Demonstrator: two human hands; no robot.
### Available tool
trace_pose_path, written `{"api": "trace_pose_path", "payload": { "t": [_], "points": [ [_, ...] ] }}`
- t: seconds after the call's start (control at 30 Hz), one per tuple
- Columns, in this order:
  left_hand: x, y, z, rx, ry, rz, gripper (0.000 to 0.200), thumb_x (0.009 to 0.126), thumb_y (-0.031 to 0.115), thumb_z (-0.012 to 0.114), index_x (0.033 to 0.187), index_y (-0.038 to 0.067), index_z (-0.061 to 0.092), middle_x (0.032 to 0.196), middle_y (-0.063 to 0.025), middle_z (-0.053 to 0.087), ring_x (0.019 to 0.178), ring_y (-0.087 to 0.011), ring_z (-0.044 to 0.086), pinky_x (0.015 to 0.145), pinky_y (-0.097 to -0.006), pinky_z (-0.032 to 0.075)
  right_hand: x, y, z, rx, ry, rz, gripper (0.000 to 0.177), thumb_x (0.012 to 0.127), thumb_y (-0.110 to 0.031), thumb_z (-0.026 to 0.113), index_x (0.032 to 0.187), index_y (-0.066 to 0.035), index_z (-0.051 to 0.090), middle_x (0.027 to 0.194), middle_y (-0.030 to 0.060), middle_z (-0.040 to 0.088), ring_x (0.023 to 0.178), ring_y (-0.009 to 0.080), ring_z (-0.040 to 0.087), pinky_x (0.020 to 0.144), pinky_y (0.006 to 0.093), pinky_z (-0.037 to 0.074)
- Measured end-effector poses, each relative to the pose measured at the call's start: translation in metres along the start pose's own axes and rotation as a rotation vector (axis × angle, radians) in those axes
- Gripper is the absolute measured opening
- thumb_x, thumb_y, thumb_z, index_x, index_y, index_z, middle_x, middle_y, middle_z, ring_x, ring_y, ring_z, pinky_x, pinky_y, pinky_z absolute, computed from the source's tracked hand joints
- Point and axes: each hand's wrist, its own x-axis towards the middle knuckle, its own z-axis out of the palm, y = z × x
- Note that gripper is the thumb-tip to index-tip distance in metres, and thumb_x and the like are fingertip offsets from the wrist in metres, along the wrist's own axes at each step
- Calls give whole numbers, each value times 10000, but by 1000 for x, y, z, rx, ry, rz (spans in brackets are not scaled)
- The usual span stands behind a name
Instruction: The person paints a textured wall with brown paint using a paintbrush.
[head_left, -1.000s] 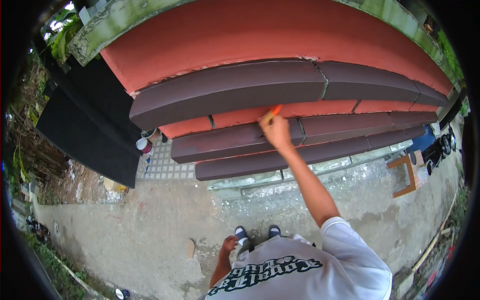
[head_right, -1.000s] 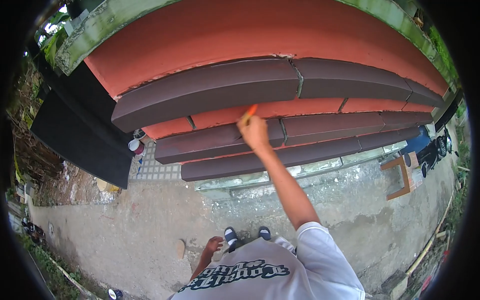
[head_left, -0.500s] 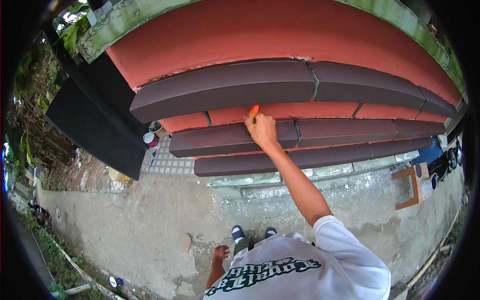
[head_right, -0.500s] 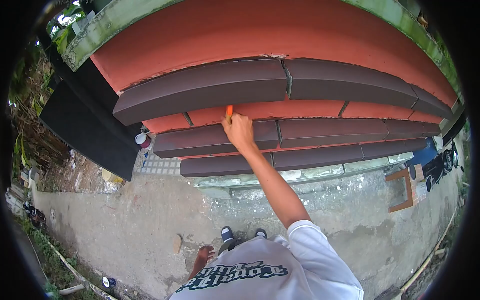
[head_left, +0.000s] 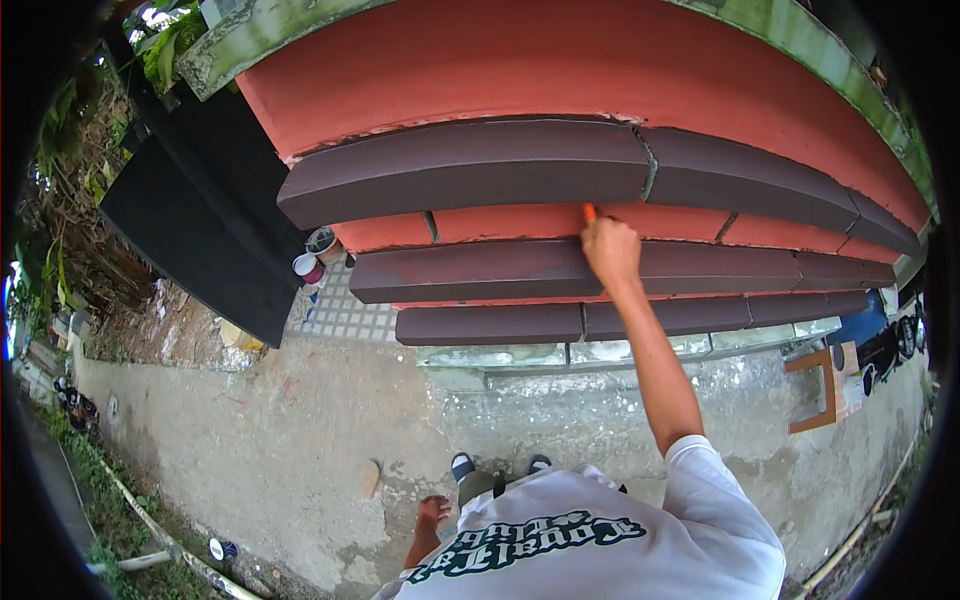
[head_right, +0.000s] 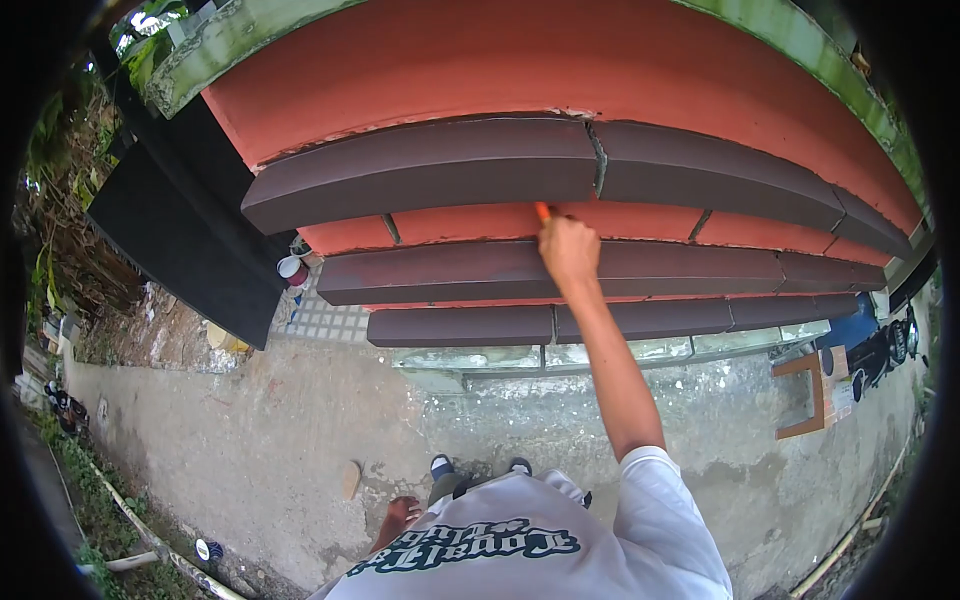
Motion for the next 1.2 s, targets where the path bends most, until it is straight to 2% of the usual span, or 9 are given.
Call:
{"api": "trace_pose_path", "payload": {
  "t": [0.2,0.33,0.57,0.77,0.87,0.93,1.07,1.13,1.2],
  "points": [
    [10,19,-19,56,-60,41,342,942,242,528,1226,85,635,1148,-77,711,882,-250,692,728,-423,518,-23,-109,33,425,-110,16,268,926,-272,667,866,-15,708,753,249,696,768,448,704,717,534,566],
    [5,47,-39,79,-55,-6,346,953,239,517,1247,90,623,1134,-77,710,909,-255,690,743,-421,518,-31,-95,42,687,-22,187,376,919,-390,700,883,-17,731,765,222,707,800,415,719,715,488,555],
    [10,79,-89,174,-35,19,369,947,252,513,1265,94,613,1178,-76,702,954,-257,683,777,-409,503,-21,10,-8,-11,111,215,271,890,-268,706,819,-7,694,787,227,706,797,441,704,741,532,559],
    [34,89,-124,213,-90,-49,396,942,283,527,1282,96,605,1182,-81,696,950,-256,679,771,-421,500,-25,-63,27,-164,-21,-6,172,877,-223,705,872,-51,708,706,209,686,711,415,711,642,508,589],
    [65,94,-135,240,-138,-73,403,938,294,539,1286,99,602,1192,-87,691,955,-255,677,756,-420,502,-27,-129,38,81,1,20,254,913,-282,696,891,-29,707,741,217,692,716,410,702,651,478,568],
    [72,101,-137,267,-158,-51,403,936,297,548,1285,102,601,1199,-89,687,962,-258,676,742,-418,502,-25,-156,32,465,-107,214,322,915,-331,714,895,-10,712,731,201,683,686,374,699,636,429,531],
    [73,130,-143,224,-176,20,350,931,291,563,1224,108,616,1142,-80,703,925,-242,677,708,-416,496,-40,-96,54,853,-66,282,269,942,-289,727,908,-30,663,816,42,673,714,114,656,571,289,608],
    [74,139,-150,219,-187,58,323,928,287,569,1193,110,622,1106,-76,712,889,-234,678,692,-415,492,-43,-51,33,693,-70,367,202,946,-210,702,993,-14,694,899,66,717,807,149,711,572,302,646],
    [78,141,-162,235,-180,80,295,938,283,554,1165,109,626,1069,-73,721,833,-227,678,663,-407,488,-41,-28,-1,144,31,297,298,919,-268,729,976,22,692,864,213,736,783,356,740,676,470,593]
  ]
}}
